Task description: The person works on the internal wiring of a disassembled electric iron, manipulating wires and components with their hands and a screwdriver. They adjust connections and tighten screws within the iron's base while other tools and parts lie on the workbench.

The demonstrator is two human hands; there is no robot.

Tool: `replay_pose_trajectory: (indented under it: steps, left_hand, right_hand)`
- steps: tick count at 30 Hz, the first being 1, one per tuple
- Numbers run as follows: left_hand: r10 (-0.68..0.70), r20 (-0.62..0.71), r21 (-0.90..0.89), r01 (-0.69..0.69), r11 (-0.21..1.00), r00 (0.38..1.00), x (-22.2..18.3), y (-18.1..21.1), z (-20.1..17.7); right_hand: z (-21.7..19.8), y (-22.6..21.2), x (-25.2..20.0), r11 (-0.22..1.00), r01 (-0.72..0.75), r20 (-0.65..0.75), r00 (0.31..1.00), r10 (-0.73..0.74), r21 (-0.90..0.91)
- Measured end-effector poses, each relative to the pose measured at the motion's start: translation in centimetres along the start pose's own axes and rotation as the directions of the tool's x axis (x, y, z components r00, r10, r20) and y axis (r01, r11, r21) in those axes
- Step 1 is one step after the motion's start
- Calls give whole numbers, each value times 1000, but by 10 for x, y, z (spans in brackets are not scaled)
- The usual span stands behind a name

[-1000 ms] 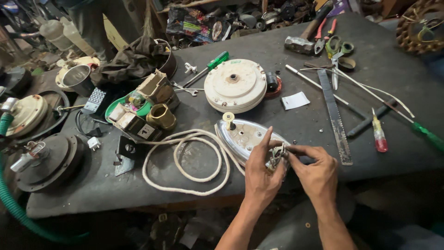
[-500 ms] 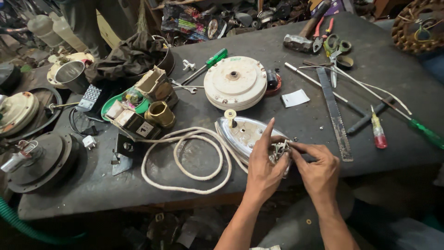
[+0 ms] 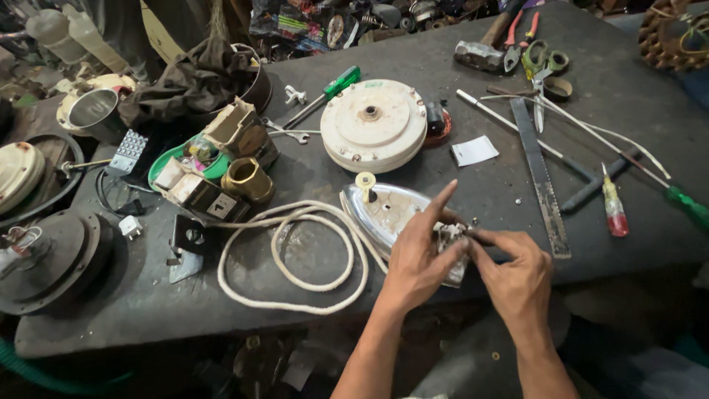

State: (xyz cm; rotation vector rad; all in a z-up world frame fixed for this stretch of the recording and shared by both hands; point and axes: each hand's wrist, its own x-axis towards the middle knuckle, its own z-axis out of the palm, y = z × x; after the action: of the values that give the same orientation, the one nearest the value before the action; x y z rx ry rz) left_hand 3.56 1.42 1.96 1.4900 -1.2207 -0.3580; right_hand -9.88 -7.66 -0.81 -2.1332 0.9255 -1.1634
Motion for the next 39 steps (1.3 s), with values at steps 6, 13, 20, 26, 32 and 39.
replay_pose_trajectory:
  steps: [6, 13, 20, 26, 32, 39]
  left_hand:
    - [17, 19, 6, -17, 1000, 1000, 0, -2, -2]
    - [-92, -17, -88, 90, 992, 996, 5, 2, 2]
    - [-193, 25, -225, 194, 955, 981, 7, 3, 1]
    - [-177, 30, -278, 178, 944, 984, 9, -3, 4]
    - [-135, 51, -329, 144, 933, 990, 8, -8, 3]
    - [-155, 53, -339, 163, 927, 987, 10, -8, 0]
  right_hand:
    - [4, -1, -6, 999, 35, -29, 999, -35, -1]
    - [9, -7, -8, 995, 72, -57, 995, -76, -75]
    - [8, -10, -9, 991, 86, -62, 994, -92, -103]
    - [6, -9, -5, 988, 88, -43, 995, -95, -128]
    - [1, -11, -3, 972, 100, 0, 995, -102, -213]
    - [-2, -15, 2, 951, 71, 52, 997, -58, -302]
